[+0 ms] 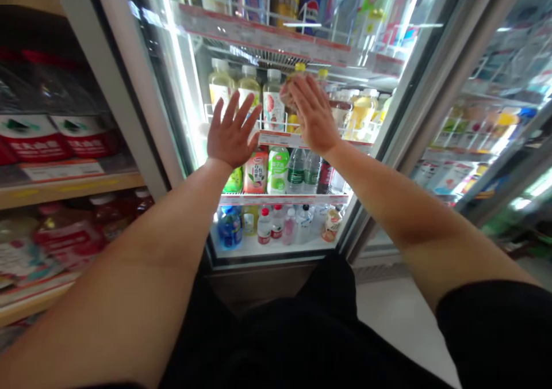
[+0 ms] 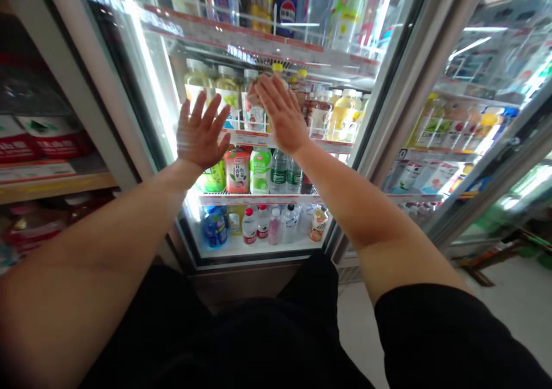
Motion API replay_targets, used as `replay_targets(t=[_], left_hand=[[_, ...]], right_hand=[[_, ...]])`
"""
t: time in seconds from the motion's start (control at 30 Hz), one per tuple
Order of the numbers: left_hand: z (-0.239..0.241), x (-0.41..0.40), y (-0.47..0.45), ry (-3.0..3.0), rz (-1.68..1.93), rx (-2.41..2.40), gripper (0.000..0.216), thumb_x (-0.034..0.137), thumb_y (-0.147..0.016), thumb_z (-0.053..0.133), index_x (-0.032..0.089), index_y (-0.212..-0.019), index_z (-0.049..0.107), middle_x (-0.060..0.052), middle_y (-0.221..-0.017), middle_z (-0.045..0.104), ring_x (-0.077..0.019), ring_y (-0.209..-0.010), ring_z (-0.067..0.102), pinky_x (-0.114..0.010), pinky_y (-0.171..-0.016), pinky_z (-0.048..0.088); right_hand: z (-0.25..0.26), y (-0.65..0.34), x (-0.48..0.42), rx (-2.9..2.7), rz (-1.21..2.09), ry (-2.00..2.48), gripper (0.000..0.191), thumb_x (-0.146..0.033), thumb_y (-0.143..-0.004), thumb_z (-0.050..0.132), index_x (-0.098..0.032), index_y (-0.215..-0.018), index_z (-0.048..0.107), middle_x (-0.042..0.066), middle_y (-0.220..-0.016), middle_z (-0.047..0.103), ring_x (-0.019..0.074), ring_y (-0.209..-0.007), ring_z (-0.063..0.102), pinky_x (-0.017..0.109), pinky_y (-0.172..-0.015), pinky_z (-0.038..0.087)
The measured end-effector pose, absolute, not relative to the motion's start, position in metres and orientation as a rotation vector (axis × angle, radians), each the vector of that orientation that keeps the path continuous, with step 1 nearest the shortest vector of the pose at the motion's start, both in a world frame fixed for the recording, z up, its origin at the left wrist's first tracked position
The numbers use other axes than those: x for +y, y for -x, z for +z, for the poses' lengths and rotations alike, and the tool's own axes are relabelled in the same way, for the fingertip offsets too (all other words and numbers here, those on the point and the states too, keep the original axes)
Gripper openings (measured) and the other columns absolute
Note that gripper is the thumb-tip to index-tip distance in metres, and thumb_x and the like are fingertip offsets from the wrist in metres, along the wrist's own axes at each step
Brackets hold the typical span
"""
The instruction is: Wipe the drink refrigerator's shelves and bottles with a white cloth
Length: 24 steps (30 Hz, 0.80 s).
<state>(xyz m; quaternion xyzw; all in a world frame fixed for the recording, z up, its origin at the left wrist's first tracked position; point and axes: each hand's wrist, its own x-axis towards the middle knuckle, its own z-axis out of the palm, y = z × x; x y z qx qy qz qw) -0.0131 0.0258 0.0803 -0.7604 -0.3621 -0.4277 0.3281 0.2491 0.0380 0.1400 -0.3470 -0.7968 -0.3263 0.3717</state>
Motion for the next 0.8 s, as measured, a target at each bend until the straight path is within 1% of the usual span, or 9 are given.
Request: replay_targets(t=[0.07,0.13,0.2,0.3,0.43,0.53,0.63,0.73,0.8], left_hand=[[0.080,0.027,0.014,1.974,-1.077,-0.971,0.068,0.047,-0.098,0.044,0.026,-0.162,0.033,0.005,-0.171,0.022,-0.0239,-0.161,-0.003,-0.052,-0.133,-0.007],[0.080,0.028,0.014,1.953,-1.039,-0.997,0.067,0.047,-0.100,0.042,0.025,-0.162,0.032,0.004,-0.172,0.019,-0.0223,-0.161,-0.003,-0.050,-0.133,-0.007],[0.080,0.027,0.013,1.955,-1.036,-1.005,0.067,0.046,-0.100,0.042,0.025,-0.162,0.031,0.002,-0.172,0.019,-0.0236,-0.161,0.000,-0.053,-0.133,-0.005],[0.081,0.024,0.013,1.990,-1.097,-0.974,0.068,0.044,-0.098,0.046,0.029,-0.162,0.032,0.000,-0.171,0.025,-0.0277,-0.161,0.004,-0.060,-0.132,-0.003],[0.081,0.023,0.011,1.988,-1.127,-0.966,0.067,0.044,-0.097,0.047,0.030,-0.162,0.033,-0.001,-0.170,0.027,-0.0281,-0.161,0.006,-0.061,-0.132,-0.001],[0.082,0.023,0.010,1.973,-1.092,-1.002,0.064,0.046,-0.100,0.041,0.028,-0.161,0.035,0.001,-0.171,0.025,-0.0263,-0.161,0.006,-0.058,-0.133,0.000],[0.082,0.022,0.011,1.973,-1.095,-0.992,0.065,0.044,-0.099,0.043,0.030,-0.162,0.033,0.001,-0.171,0.025,-0.0277,-0.161,0.006,-0.061,-0.132,0.001],[0.082,0.022,0.012,1.967,-1.085,-0.981,0.066,0.043,-0.098,0.045,0.031,-0.162,0.033,-0.001,-0.171,0.025,-0.0287,-0.160,0.006,-0.061,-0.132,0.002],[0.081,0.024,0.012,1.963,-1.078,-0.987,0.065,0.045,-0.100,0.043,0.031,-0.162,0.033,0.001,-0.171,0.024,-0.0274,-0.161,0.006,-0.060,-0.133,0.001]], right_hand=[[0.133,-0.245,0.034,-2.161,-0.854,0.827,0.064,-0.016,-0.101,0.025,-0.028,-0.163,0.032,-0.007,-0.171,0.031,0.0191,-0.162,0.014,0.050,-0.134,0.014],[0.136,-0.242,0.032,-2.126,-0.823,0.823,0.064,-0.017,-0.102,0.026,-0.031,-0.164,0.028,-0.007,-0.170,0.032,0.0200,-0.162,0.014,0.053,-0.133,0.013],[0.144,-0.240,0.032,-1.971,-0.773,0.876,0.064,-0.020,-0.102,0.025,-0.028,-0.165,0.027,-0.004,-0.171,0.030,0.0208,-0.162,0.011,0.051,-0.134,0.013],[0.146,-0.237,0.032,-1.835,-0.731,0.925,0.063,-0.019,-0.101,0.024,-0.022,-0.164,0.031,-0.001,-0.172,0.028,0.0200,-0.162,0.010,0.047,-0.134,0.014],[0.121,-0.233,0.029,-2.082,-0.760,0.830,0.064,-0.017,-0.100,0.025,-0.026,-0.162,0.034,-0.002,-0.171,0.032,0.0198,-0.162,0.016,0.051,-0.133,0.015],[0.117,-0.228,0.031,-2.159,-0.774,0.798,0.067,-0.018,-0.101,0.025,-0.031,-0.166,0.023,-0.004,-0.170,0.033,0.0198,-0.161,0.016,0.053,-0.133,0.014],[0.129,-0.222,0.038,-1.999,-0.765,0.838,0.066,-0.021,-0.103,0.023,-0.033,-0.167,0.015,-0.004,-0.171,0.032,0.0204,-0.162,0.010,0.056,-0.133,0.012],[0.133,-0.216,0.041,-1.881,-0.768,0.886,0.064,-0.018,-0.102,0.020,-0.025,-0.166,0.025,-0.002,-0.172,0.028,0.0197,-0.162,0.008,0.050,-0.134,0.013],[0.128,-0.213,0.038,-1.942,-0.785,0.878,0.064,-0.016,-0.101,0.019,-0.023,-0.165,0.029,-0.001,-0.172,0.029,0.0191,-0.162,0.011,0.048,-0.134,0.014]])
